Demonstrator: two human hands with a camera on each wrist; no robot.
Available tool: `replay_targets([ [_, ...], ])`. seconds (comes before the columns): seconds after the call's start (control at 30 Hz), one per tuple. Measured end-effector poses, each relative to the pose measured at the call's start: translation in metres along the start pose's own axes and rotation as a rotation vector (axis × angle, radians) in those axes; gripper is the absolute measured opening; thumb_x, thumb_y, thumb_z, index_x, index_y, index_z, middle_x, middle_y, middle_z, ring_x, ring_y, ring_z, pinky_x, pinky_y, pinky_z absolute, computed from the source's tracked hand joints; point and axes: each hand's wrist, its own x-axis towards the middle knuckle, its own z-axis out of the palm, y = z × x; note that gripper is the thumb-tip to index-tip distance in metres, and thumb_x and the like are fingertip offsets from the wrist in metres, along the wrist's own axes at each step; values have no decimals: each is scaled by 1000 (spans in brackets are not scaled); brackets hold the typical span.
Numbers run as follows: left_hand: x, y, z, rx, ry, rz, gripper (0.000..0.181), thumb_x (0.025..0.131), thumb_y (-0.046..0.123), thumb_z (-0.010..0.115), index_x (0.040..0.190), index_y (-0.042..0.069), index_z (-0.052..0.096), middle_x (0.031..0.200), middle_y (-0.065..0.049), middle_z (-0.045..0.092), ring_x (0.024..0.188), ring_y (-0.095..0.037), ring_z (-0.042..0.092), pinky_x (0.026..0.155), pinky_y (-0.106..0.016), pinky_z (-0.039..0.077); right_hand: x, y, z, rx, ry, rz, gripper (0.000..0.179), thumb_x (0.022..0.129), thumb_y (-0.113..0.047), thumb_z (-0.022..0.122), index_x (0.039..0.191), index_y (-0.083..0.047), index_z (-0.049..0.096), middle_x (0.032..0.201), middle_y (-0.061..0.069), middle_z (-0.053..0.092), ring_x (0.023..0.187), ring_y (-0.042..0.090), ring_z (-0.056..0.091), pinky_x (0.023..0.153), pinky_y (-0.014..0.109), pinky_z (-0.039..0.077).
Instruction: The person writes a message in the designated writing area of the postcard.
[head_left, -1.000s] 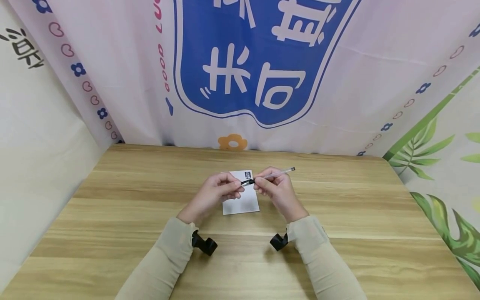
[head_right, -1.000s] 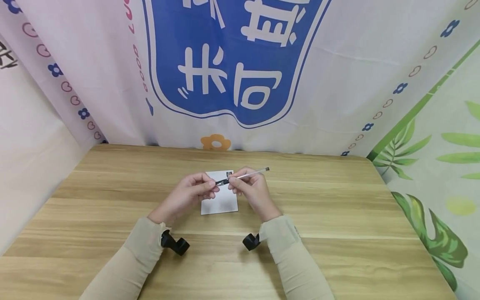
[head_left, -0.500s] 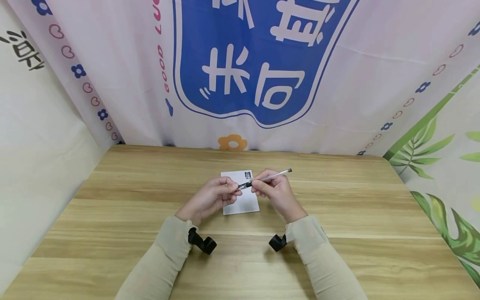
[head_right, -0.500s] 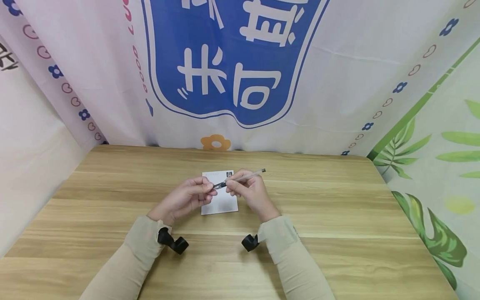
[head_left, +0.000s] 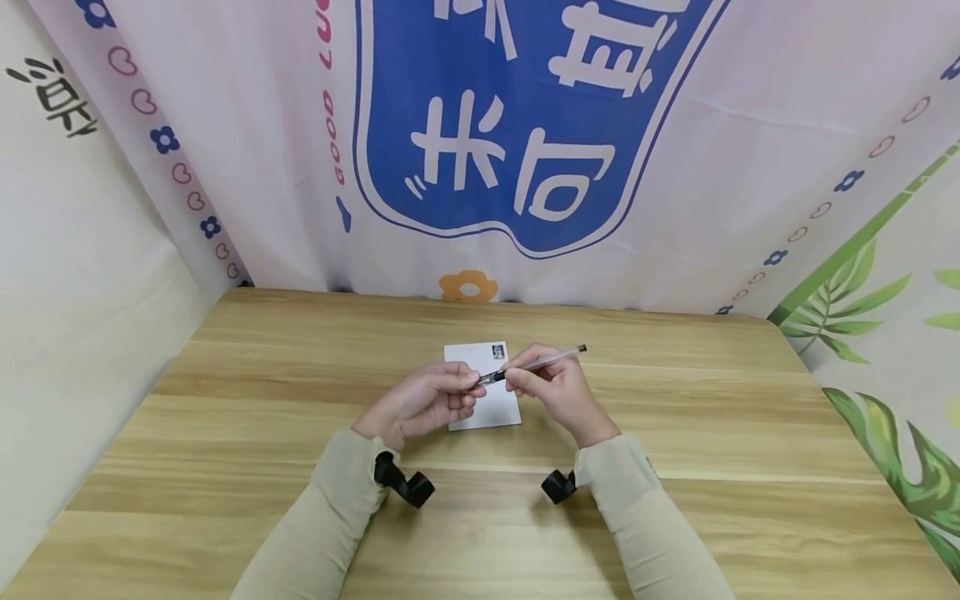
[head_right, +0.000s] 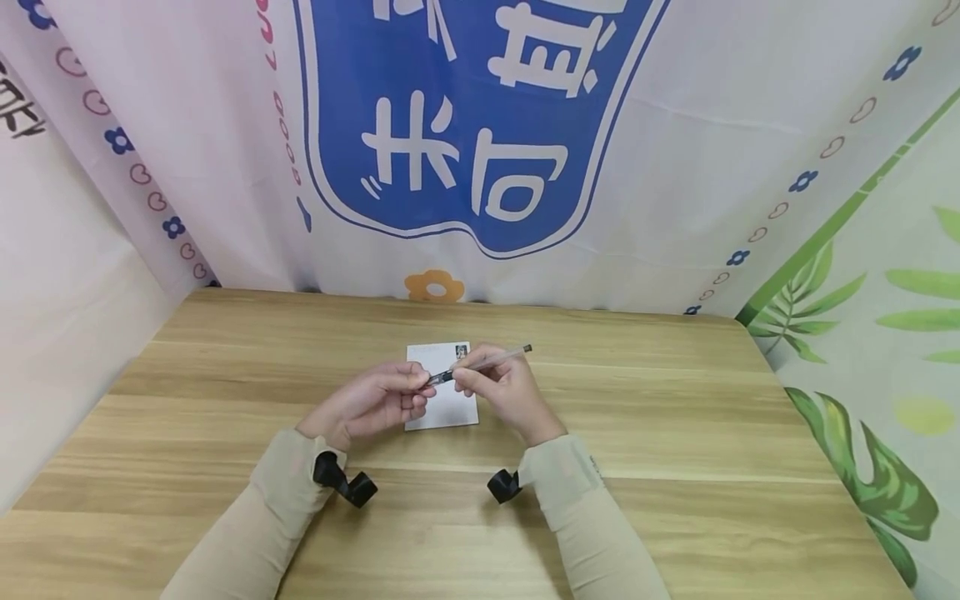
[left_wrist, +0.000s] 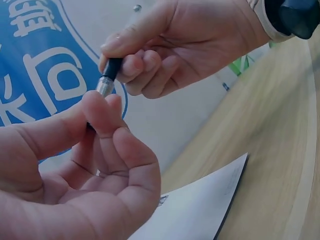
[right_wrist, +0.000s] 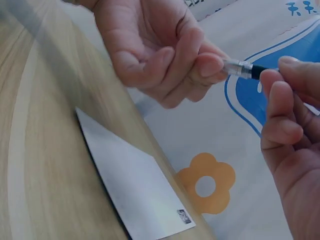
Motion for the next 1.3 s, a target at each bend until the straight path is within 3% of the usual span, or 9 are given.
replay_targets([
  [0.13,1,3,0,8,-10,-23,29,106,0,43,85,9,61,82,-3,69,68,-7,61,71,-22,54,-1,0,-1,-7,-8,-21,13,95,1,68,95,14,66,82,-3,69,72,9,63,67,21,54],
  [0.2,2,5,1,44,6,3,26,105,0,45,86,8,61,84,-3,69,69,-7,61,71,-21,54,-2,1,-1,8,20,-27,15,95,-1,68,96,14,65,82,-2,69,72,9,63,67,20,53],
  [0.37,5,11,11,263,106,182,13,103,1,54,92,4,61,91,-6,66,75,-10,62,75,-21,55,0,2,5,144,157,-31,7,95,2,65,91,3,71,80,-1,69,72,8,63,65,17,52],
  [0.5,5,14,18,449,173,306,8,102,2,58,96,-2,62,94,-8,66,78,-13,63,80,-26,56,3,5,9,328,205,-35,24,96,6,61,88,-14,73,81,-1,68,73,7,63,67,15,52],
  [0.7,8,13,27,636,211,387,11,100,6,64,97,-5,64,95,-11,69,78,-16,66,87,-45,58,2,10,5,411,230,-43,26,97,8,59,90,-12,73,82,-1,67,73,8,63,68,16,52],
  [0.77,9,12,27,632,215,383,11,99,5,64,96,-5,64,93,-11,69,77,-15,66,87,-47,57,0,11,3,394,233,-41,27,96,10,59,90,-11,74,83,-1,67,73,8,63,68,16,52],
  [0.9,11,8,24,608,219,363,9,99,4,64,95,-5,65,91,-9,70,77,-14,66,83,-37,59,-1,13,-1,374,219,-27,29,95,12,58,89,-12,75,85,0,67,74,9,63,68,16,52],
  [1.07,10,8,20,500,212,340,9,99,1,62,96,-6,65,92,-10,69,77,-13,66,78,-26,58,1,14,-2,330,186,-31,25,95,8,62,90,-13,76,87,1,67,76,9,64,70,17,54],
  [1.3,6,7,22,356,207,269,8,99,-1,61,93,-2,66,88,-8,70,73,-12,65,75,-24,58,2,10,-7,237,134,-50,25,94,7,65,90,-14,76,83,1,69,74,10,66,68,18,54],
])
